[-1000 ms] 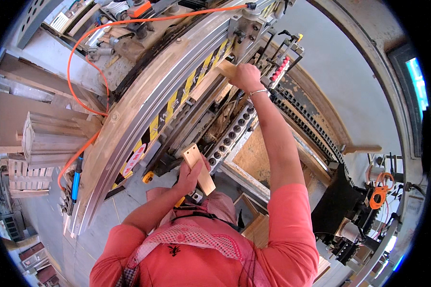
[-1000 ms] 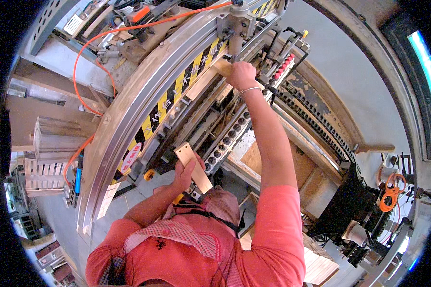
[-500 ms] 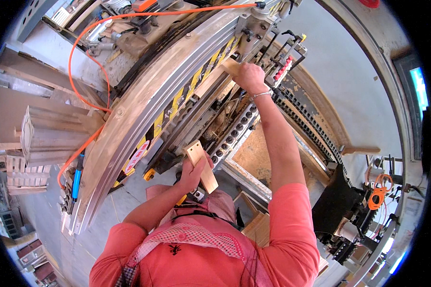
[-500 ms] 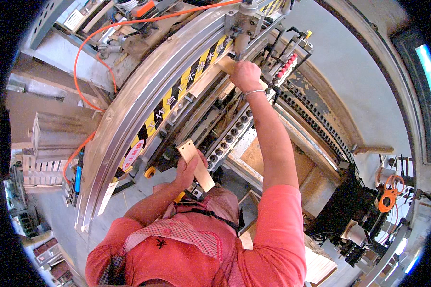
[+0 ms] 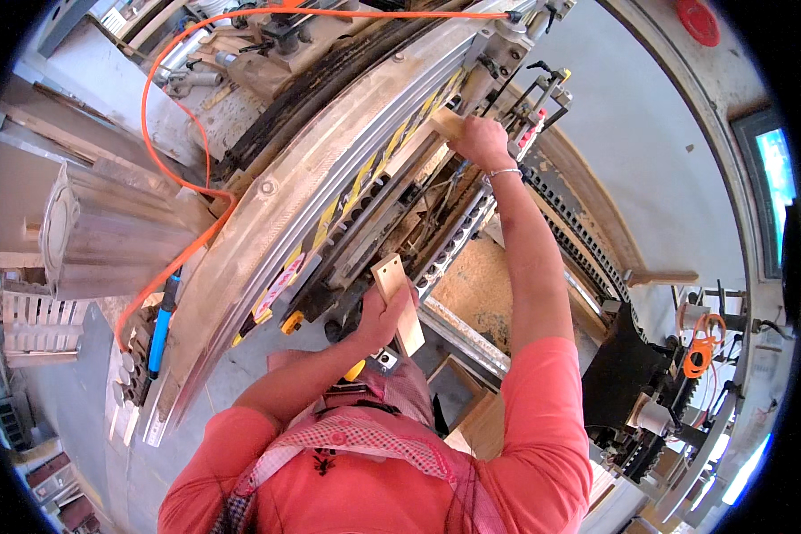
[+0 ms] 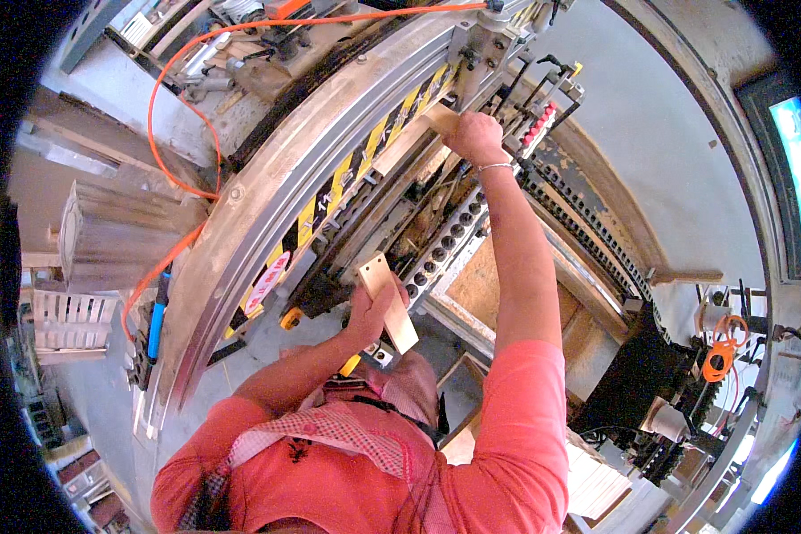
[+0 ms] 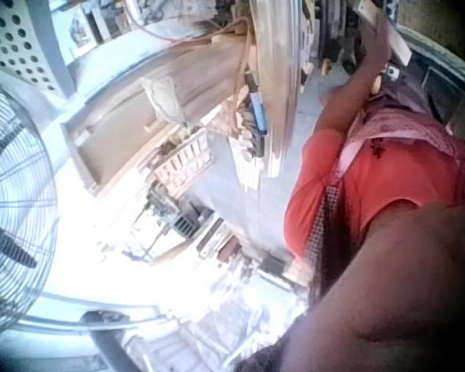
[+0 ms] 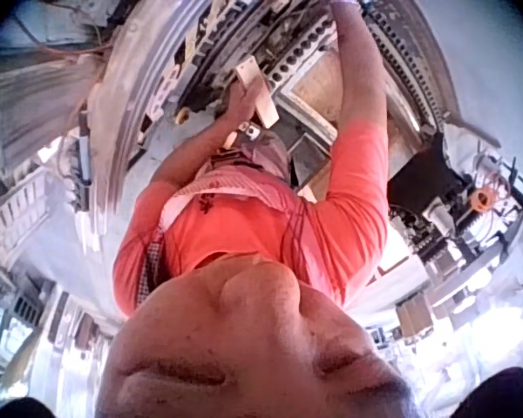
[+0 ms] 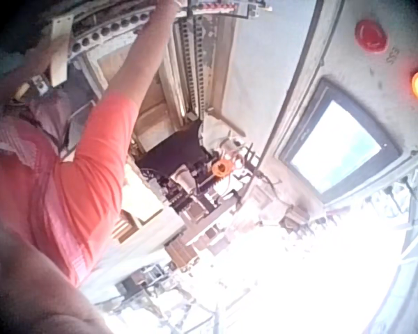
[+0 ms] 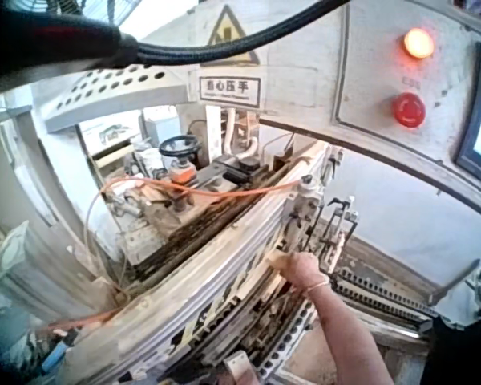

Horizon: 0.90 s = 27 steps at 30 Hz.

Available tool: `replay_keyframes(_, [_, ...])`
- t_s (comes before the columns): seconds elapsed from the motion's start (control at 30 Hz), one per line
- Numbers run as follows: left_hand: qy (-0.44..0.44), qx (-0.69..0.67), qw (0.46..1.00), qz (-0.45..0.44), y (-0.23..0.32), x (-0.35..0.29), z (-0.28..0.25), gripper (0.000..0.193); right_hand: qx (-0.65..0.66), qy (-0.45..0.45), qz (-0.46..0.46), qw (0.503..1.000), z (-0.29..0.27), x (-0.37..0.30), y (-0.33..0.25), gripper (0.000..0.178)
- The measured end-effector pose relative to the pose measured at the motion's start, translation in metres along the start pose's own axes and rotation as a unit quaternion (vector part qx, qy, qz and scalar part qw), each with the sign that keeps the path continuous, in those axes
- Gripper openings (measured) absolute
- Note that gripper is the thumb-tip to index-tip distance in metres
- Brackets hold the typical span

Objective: The person repeatedly picks up small wooden blocks from a stack, places them into a woodworking machine, and retrieves them after processing. The person then places the processed blocks onto a nearby table.

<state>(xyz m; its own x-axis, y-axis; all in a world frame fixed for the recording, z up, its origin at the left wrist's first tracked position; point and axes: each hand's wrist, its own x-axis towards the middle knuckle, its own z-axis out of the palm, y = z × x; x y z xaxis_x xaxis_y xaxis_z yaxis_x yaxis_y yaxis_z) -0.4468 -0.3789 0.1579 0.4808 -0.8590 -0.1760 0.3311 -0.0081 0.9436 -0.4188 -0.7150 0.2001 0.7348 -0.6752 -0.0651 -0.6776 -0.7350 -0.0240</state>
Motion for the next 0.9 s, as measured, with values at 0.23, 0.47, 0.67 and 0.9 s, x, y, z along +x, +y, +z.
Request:
replay_keyframes(0.23, [0.012, -0.017, 1.0, -0.011, -0.0008, 0.0023, 0.0015, 0.019, 0.019, 0.007, -0.011, 1.0, 0.002, 0.0041, -0.001, 0.043])
replay_keyframes(0.47, [-0.007, 0.004, 1.0, 0.006, 0.004, 0.0017, 0.0025, 0.019, 0.041, 0.007, -0.026, 0.999, -0.0034, 0.0018, -0.0027, 0.039])
replay_keyframes(0.67, [0.008, -0.029, 0.999, -0.013, 0.0016, 0.0003, 0.0045, 0.017, 0.021, 0.056, -0.049, 0.997, -0.0003, -0.0001, -0.0009, 0.023])
replay_keyframes(0.9, [0.018, -0.001, 1.0, -0.01, -0.0032, -0.0005, 0.0026, 0.022, 0.018, 0.045, -0.053, 0.997, 0.0027, 0.0023, 0.0004, 0.024])
